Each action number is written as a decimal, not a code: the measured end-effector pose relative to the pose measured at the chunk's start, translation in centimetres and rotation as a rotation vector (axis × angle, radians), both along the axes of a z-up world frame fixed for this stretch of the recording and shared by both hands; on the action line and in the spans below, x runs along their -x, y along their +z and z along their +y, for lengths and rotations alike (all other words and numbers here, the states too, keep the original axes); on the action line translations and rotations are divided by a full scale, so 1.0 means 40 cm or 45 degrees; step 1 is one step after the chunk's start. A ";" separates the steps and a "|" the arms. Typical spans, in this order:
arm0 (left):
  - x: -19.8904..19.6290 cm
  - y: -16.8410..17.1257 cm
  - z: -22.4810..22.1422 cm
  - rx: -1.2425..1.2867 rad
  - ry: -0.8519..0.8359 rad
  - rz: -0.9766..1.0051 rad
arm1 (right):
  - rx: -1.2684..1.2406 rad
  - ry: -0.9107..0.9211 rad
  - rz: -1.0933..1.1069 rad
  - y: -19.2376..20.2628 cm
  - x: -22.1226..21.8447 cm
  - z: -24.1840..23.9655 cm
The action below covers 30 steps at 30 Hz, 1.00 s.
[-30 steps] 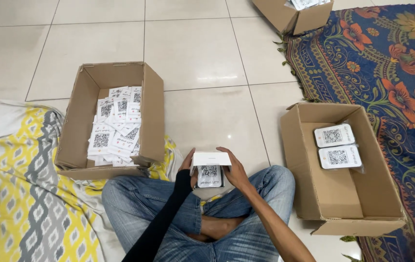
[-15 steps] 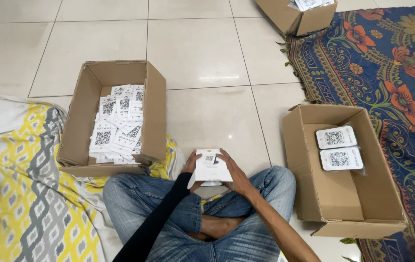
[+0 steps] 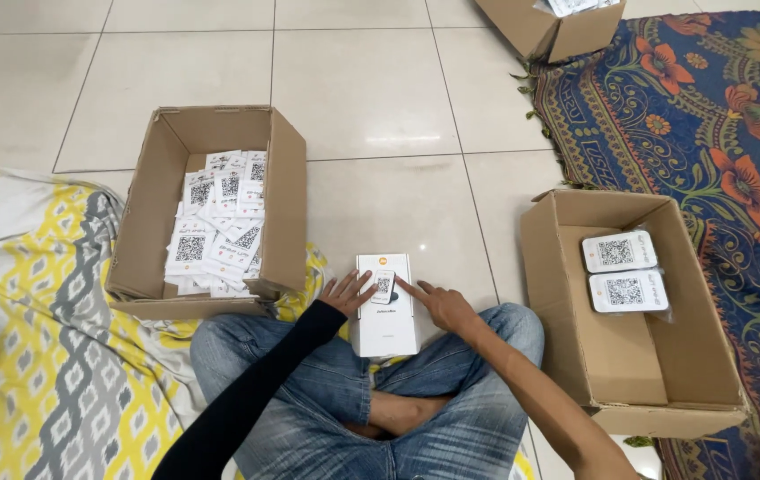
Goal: The person is packing small white boxes with products and applying QR code labels.
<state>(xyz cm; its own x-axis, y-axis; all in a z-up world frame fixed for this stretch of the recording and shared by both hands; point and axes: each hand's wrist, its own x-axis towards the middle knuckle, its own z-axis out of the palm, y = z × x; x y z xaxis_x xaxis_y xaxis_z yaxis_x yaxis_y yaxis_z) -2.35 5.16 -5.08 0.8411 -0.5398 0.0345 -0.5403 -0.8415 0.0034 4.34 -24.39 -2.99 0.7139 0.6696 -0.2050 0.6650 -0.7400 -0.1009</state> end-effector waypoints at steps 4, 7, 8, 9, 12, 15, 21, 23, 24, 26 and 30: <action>0.072 -0.030 -0.033 0.509 0.278 0.332 | -0.506 -0.126 0.231 0.015 0.058 -0.008; 0.141 -0.184 -0.073 1.438 0.592 0.734 | -0.884 -0.600 0.782 -0.021 0.144 0.000; 0.173 -0.214 -0.086 1.664 0.608 0.757 | -0.836 -0.542 0.791 -0.030 0.182 -0.002; 0.207 -0.242 -0.099 1.890 0.624 0.775 | -0.787 -0.484 0.799 -0.038 0.221 -0.005; 0.226 -0.199 -0.115 1.968 0.591 0.762 | -0.613 -0.524 0.724 -0.020 0.227 0.002; 0.215 -0.162 -0.100 1.688 0.694 0.602 | -0.459 -0.538 0.582 0.080 0.221 0.032; 0.144 -0.157 -0.070 1.524 0.556 0.502 | -0.486 -0.430 0.599 0.025 0.175 0.005; 0.129 -0.037 -0.074 1.380 0.538 0.552 | -0.480 -0.411 0.538 0.087 0.176 0.028; 0.122 0.024 -0.075 1.234 0.522 0.597 | -0.475 -0.388 0.478 0.117 0.176 0.040; 0.088 0.017 -0.080 1.005 0.573 0.631 | -0.450 -0.367 0.454 0.083 0.153 0.048; 0.034 -0.043 -0.088 0.756 0.601 0.515 | -0.526 -0.294 0.228 -0.037 0.096 0.063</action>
<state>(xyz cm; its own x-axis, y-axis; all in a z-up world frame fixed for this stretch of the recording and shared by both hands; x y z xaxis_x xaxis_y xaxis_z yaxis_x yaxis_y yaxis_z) -3.70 1.65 -6.82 0.9815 -0.1177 -0.1507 0.0040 -0.7755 0.6314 0.51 -21.85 -4.47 0.8307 0.5495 -0.0893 0.4341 -0.7399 -0.5139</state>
